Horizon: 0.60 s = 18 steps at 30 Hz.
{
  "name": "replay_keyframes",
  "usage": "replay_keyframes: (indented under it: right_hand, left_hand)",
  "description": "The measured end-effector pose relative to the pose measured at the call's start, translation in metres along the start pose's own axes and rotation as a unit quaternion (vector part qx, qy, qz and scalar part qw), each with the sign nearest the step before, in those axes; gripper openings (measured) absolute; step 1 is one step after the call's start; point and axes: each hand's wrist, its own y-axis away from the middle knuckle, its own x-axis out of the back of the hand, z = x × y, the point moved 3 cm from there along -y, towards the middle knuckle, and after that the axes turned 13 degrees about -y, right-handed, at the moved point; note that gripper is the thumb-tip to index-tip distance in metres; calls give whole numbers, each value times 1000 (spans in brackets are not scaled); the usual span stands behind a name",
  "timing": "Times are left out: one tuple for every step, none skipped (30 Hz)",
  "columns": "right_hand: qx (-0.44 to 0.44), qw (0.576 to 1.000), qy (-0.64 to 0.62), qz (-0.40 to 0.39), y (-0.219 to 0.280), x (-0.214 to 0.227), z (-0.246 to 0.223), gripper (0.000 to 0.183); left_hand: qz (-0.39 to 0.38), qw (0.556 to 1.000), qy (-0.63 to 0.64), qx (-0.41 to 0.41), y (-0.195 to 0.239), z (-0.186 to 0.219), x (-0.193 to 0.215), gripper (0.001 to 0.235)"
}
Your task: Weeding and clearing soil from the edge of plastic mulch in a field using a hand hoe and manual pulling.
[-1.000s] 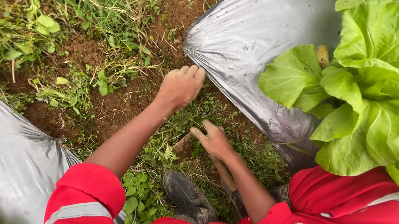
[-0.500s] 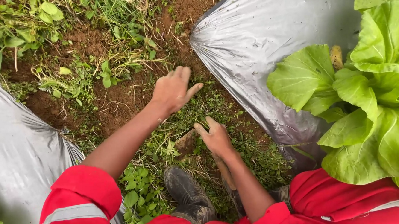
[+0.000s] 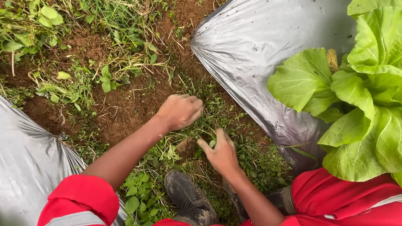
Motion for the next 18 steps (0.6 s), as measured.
replay_keyframes:
  right_hand:
    - [1,1000,2,1,3,0,13,70]
    - [-41,997,44,-42,8,-3,29,71]
    - [-83,989,87,-84,13,-7,45,71]
    - [-84,989,89,-83,12,-11,60,71]
    - [-102,986,95,-88,11,-16,76,45]
    - [-120,983,102,-92,9,-20,93,20]
    - [-120,983,104,-90,18,-19,89,20]
    - [-88,992,30,-87,25,-18,82,22]
    - [-54,994,-44,-83,31,-17,75,25]
    - [-55,994,-42,-85,43,-12,74,25]
    - [9,995,8,-100,55,-7,70,20]
    - [75,989,56,-111,66,-1,63,24]
    - [75,990,56,-109,76,3,67,24]
    - [54,996,5,-69,83,12,71,19]
    - [33,998,-45,-28,90,20,75,15]
    - [30,998,-42,-29,88,21,82,15]
    - [132,988,-81,25,87,26,83,25]
    - [234,962,-120,80,86,32,83,41]
  left_hand:
    - [2,1000,1,0,3,2,12,38]
    - [19,997,21,75,7,-1,24,46]
    - [36,987,42,149,13,-3,36,62]
    - [37,987,44,149,7,-4,23,62]
    - [38,976,35,212,3,-8,10,74]
    - [40,961,26,274,-2,-11,-3,88]
    - [42,960,28,274,-1,-11,2,88]
    - [10,954,109,281,1,-12,4,84]
    - [-21,940,190,284,2,-13,5,80]
    - [-22,939,192,285,1,-20,-3,80]
    - [-24,944,185,272,-1,-26,-10,61]
    - [-24,950,176,255,-7,-34,-16,43]
    - [-23,951,176,253,-3,-36,-11,43]
    - [-41,949,202,239,1,-38,-7,34]
    - [-60,946,227,224,4,-39,-4,26]
    - [-61,945,232,224,8,-36,-11,26]
    - [-39,948,227,222,12,-32,-17,17]
    - [-14,951,219,218,14,-31,-20,22]
